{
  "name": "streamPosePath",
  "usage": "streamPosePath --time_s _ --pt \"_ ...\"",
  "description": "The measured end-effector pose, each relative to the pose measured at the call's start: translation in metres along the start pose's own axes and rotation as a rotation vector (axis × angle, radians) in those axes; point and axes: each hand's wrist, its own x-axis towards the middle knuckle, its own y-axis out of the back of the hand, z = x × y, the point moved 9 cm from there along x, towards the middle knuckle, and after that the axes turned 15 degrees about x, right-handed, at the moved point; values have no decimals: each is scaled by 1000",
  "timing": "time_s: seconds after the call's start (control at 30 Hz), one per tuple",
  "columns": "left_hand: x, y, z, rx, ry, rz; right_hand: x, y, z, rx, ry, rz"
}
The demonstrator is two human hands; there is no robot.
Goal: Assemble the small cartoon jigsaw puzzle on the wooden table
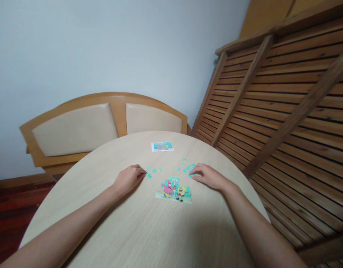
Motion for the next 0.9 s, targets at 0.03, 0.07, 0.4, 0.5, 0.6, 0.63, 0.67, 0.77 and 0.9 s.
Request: streamPosePath --time_s 0.03,0.07,0.4,0.5,0.6,0.63,0.67,0.77,0.9 --pt "0 0 5 -4 -28 15 0 1 2 -1 2 3" --pt "0 -1 9 -5 -48 30 -1 3 4 -1 0 8" --pt "4 -1 28 -21 -45 122 -7 18 33 114 -130 110" --pt "7 -1 28 -60 -34 157 -11 29 40 59 -143 182" --pt "9 0 31 -87 -51 191 -14 42 50 -26 -141 269" --pt "9 0 31 -93 -56 201 -14 43 53 -49 -136 276" --pt "9 0 31 -100 -55 208 -14 43 55 -64 -128 270" --pt "9 -5 27 -123 -23 183 -11 38 54 -64 -90 226" --pt "10 -11 25 -144 -1 131 -8 31 43 -32 -65 191"
